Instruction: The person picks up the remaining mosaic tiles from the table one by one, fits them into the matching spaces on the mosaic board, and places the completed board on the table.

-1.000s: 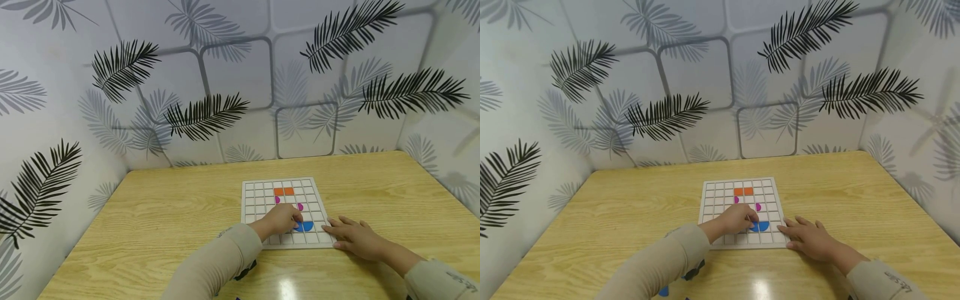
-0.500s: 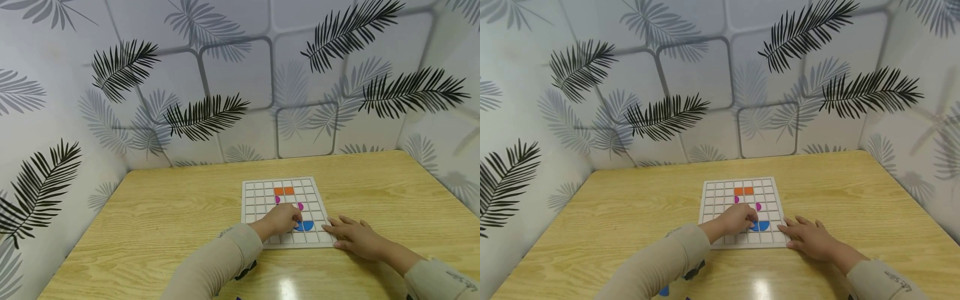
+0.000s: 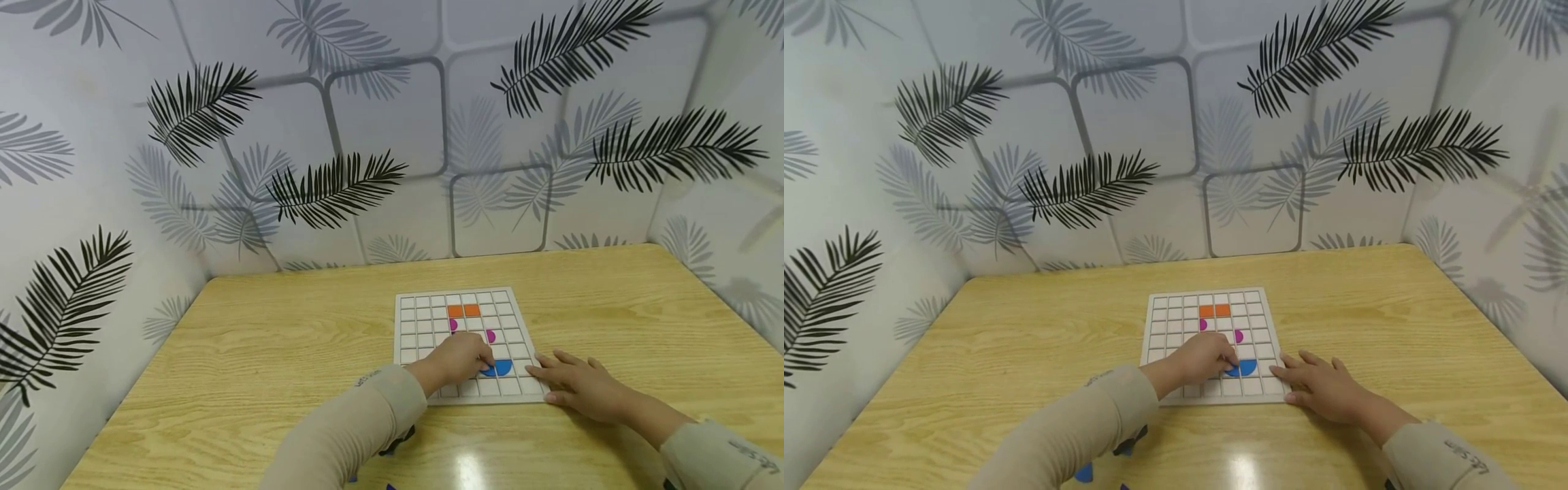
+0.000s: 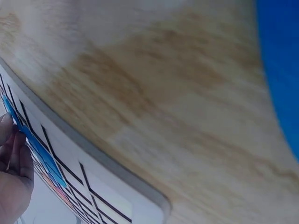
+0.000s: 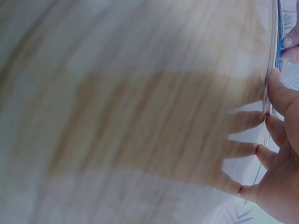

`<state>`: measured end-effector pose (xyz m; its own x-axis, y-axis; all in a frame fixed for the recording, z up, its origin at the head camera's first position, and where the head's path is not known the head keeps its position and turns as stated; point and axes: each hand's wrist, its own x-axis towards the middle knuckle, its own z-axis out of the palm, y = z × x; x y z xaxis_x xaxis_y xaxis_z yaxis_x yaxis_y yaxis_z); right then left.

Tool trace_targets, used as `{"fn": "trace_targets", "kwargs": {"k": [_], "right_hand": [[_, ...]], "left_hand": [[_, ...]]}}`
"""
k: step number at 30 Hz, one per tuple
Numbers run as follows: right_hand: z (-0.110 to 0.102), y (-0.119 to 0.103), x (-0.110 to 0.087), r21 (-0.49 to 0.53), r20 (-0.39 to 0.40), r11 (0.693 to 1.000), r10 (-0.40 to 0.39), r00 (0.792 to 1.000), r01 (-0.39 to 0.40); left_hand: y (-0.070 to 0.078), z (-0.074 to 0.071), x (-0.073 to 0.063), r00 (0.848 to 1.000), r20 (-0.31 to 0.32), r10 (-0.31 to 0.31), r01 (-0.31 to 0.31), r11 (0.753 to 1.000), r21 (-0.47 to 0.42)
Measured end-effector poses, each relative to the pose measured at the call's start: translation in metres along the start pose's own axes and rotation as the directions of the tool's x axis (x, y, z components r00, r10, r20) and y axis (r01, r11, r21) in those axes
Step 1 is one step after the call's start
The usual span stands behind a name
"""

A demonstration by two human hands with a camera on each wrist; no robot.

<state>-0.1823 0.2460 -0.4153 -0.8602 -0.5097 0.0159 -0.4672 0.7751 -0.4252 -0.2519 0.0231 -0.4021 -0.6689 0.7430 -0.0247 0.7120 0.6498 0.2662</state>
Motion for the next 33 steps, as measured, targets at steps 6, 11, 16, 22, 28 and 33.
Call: {"fn": "trace_targets", "kwargs": {"k": [6,11,16,22,28,33], "right_hand": [[0.0001,0.0004,0.0002,0.004,-0.003,1.000,0.002,1.000,-0.002],[-0.0007,-0.0005,-0.0003,0.012,-0.005,1.000,0.003,1.000,-0.003],[-0.0003,0.0004,-0.0004,0.011,-0.002,1.000,0.003,1.000,-0.003],[-0.0003,0.0011,-0.0005,0.014,-0.001,1.000,-0.002,1.000,0.002],[-0.0020,-0.0002,-0.0012,0.019,0.009,1.000,0.013,1.000,-0.013],[-0.0028,-0.0015,-0.0012,0.022,0.010,1.000,0.009,1.000,-0.009]], "left_hand": [[-0.0011,-0.0003,-0.0008,0.998,0.021,0.057,-0.058,0.995,0.076],[-0.0038,-0.0001,0.0001,0.992,0.049,0.115,-0.120,0.985,0.124],[-0.0044,-0.0041,-0.0010,0.990,0.070,0.120,-0.125,0.989,0.074],[-0.0042,-0.0064,-0.0023,0.992,0.069,0.109,-0.109,0.994,-0.004],[-0.0046,-0.0054,-0.0020,0.994,0.046,0.099,-0.098,0.995,-0.033],[-0.0058,-0.0038,-0.0016,0.998,0.018,0.065,-0.063,0.994,-0.086]]}}
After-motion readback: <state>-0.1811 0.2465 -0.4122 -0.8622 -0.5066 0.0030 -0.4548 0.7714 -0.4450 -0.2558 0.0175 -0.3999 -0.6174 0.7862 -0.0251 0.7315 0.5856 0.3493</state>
